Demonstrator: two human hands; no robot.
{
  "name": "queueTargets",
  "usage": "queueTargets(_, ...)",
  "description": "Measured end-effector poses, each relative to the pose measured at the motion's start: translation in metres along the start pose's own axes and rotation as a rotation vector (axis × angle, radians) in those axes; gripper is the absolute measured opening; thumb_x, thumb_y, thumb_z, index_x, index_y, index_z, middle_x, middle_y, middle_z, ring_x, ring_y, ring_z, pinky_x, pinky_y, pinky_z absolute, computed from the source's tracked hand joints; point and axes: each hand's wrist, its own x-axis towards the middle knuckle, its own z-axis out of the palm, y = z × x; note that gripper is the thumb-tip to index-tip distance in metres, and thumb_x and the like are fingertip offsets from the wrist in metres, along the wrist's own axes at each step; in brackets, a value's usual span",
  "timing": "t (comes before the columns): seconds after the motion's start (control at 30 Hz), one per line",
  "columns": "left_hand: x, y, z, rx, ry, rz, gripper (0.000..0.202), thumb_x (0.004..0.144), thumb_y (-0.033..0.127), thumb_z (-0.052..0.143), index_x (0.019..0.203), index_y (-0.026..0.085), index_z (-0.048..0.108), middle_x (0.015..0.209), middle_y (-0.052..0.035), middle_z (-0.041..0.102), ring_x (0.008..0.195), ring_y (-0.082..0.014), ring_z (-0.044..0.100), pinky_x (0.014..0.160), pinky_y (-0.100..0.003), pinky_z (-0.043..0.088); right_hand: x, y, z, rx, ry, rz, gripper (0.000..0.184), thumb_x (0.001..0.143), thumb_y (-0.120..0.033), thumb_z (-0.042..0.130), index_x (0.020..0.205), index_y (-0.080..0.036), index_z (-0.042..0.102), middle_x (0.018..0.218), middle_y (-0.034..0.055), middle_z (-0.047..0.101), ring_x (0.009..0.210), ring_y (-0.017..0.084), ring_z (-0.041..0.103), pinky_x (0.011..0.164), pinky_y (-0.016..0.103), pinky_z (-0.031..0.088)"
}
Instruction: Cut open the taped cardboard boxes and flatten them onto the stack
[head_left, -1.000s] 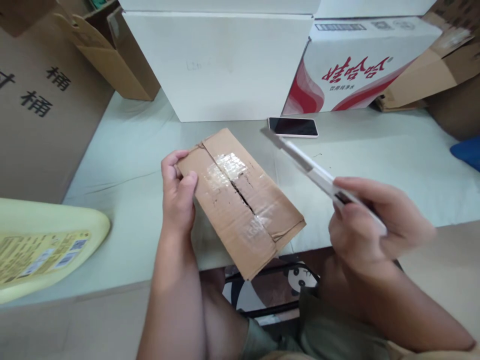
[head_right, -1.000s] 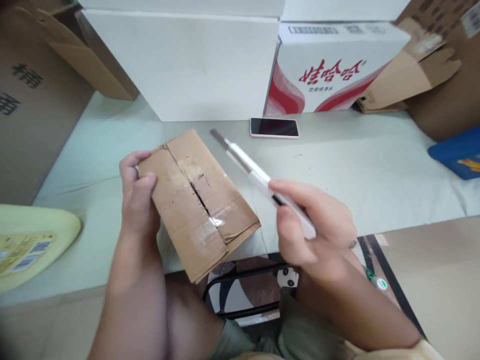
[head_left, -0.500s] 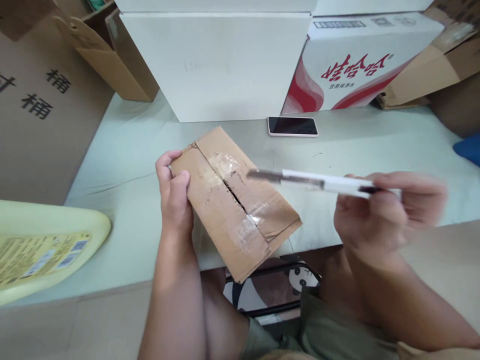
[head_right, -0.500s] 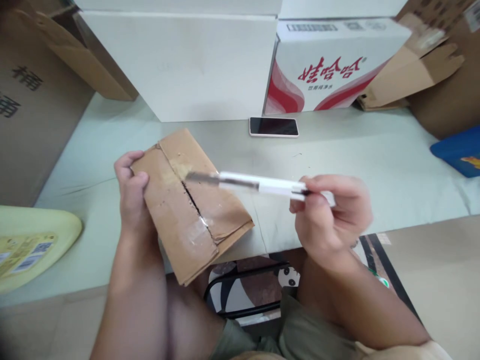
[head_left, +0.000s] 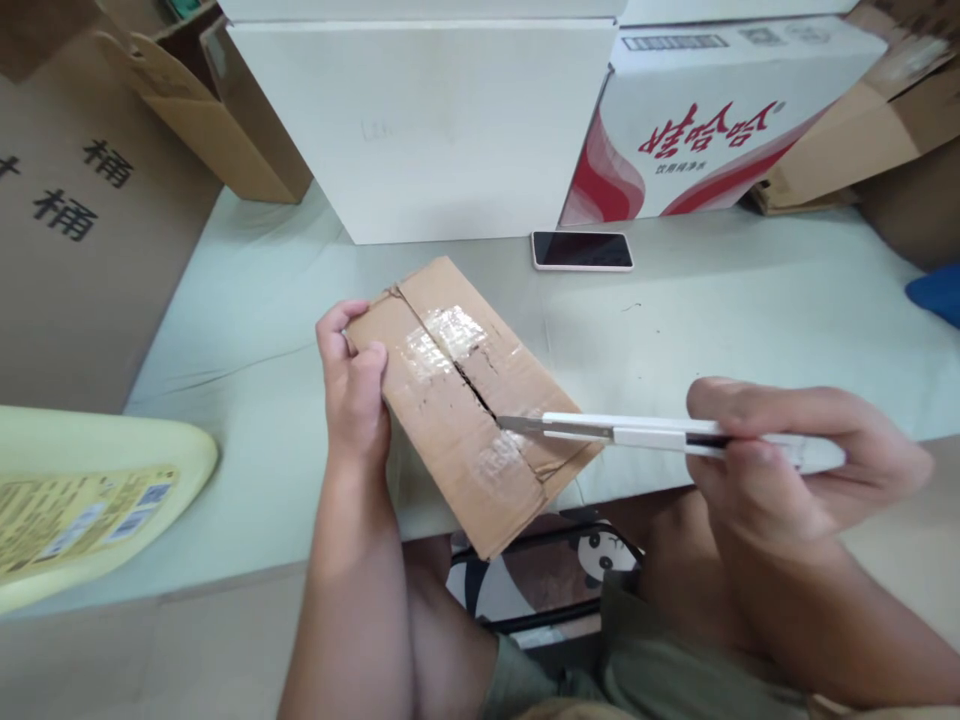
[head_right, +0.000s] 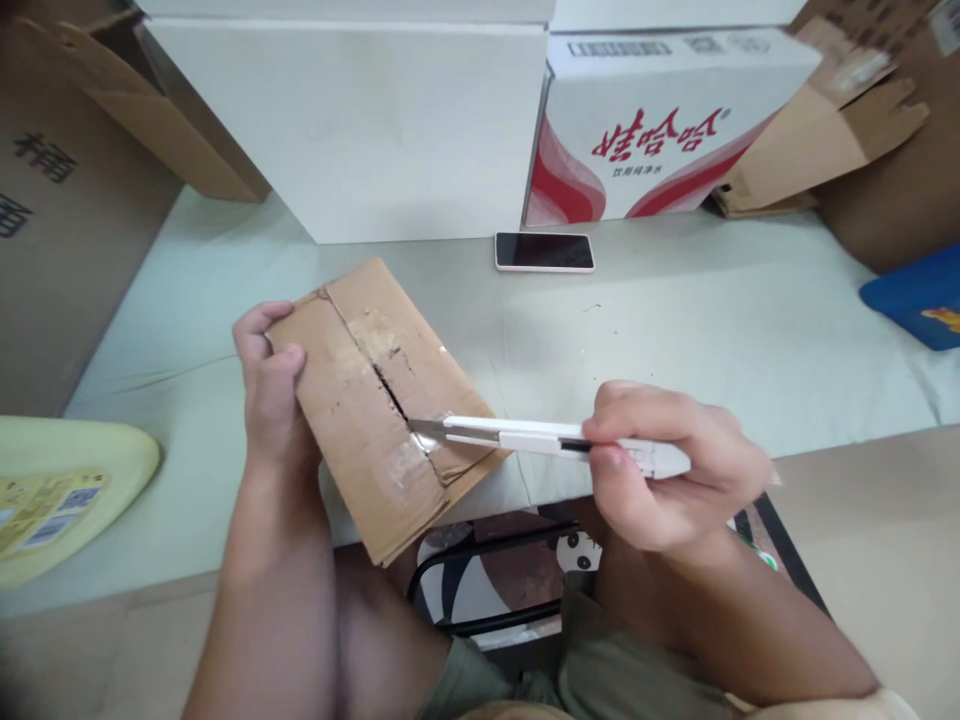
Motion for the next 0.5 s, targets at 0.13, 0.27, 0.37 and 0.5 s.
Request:
queueTargets(0.13, 0.001, -0.001, 0.001, 0.001, 0.011, -0.012, 0.045, 0.072, 0.044, 0.075, 0.111, 0.028, 0.06, 0.092, -0.0021, 0.05, 0.074, -0.0187, 0.045, 0.063, -0.032, 0.037, 0.021, -0.019, 0.003, 0.291, -0.142, -0.045, 0.013, 0.102, -0.023, 0.063, 0.094, -0.022, 0.074, 0.054, -0.004, 0.048, 0.038, 0.01, 0.035, 0.039, 0.031, 0.028)
queueTargets(0.27, 0.0, 0.0, 0.002, 0.015, -0.002, -0.008, 0.047, 0.073, 0.048, 0.075, 0.112, 0.028, 0.059, 0.092, -0.0019, 0.051, 0.074, -0.0187, 0.046, 0.062, -0.031, 0.037, 0.03, -0.023, 0.0, 0.321, -0.24, -0.085, 0.016, 0.102, -0.022, 0.061, 0.088, -0.021, 0.07, 0.048, -0.0065, 0.046, 0.033, 0.008, 0.032, 0.037, 0.03, 0.028)
queueTargets(0.37, 0.0, -0.001, 0.002, 0.008, 0.0, -0.006, 0.047, 0.071, 0.046, 0.075, 0.111, 0.027, 0.06, 0.091, -0.0018, 0.053, 0.072, -0.0182, 0.047, 0.06, -0.031, 0.038, 0.031, -0.02, -0.001, 0.322, -0.284, -0.13, 0.017, 0.1, -0.019, 0.059, 0.087, -0.022, 0.069, 0.045, -0.007, 0.048, 0.03, 0.007, 0.032, 0.036, 0.028, 0.029)
queueTargets(0.5, -0.001, -0.002, 0.002, -0.004, -0.012, 0.009, 0.045, 0.074, 0.047, 0.076, 0.113, 0.029, 0.06, 0.096, -0.0031, 0.057, 0.077, -0.0194, 0.052, 0.063, -0.031, 0.043, 0.029, -0.015, 0.005, 0.355, -0.286, -0.122, 0.017, 0.098, -0.018, 0.057, 0.091, -0.023, 0.071, 0.043, -0.0076, 0.046, 0.029, 0.008, 0.031, 0.036, 0.028, 0.029)
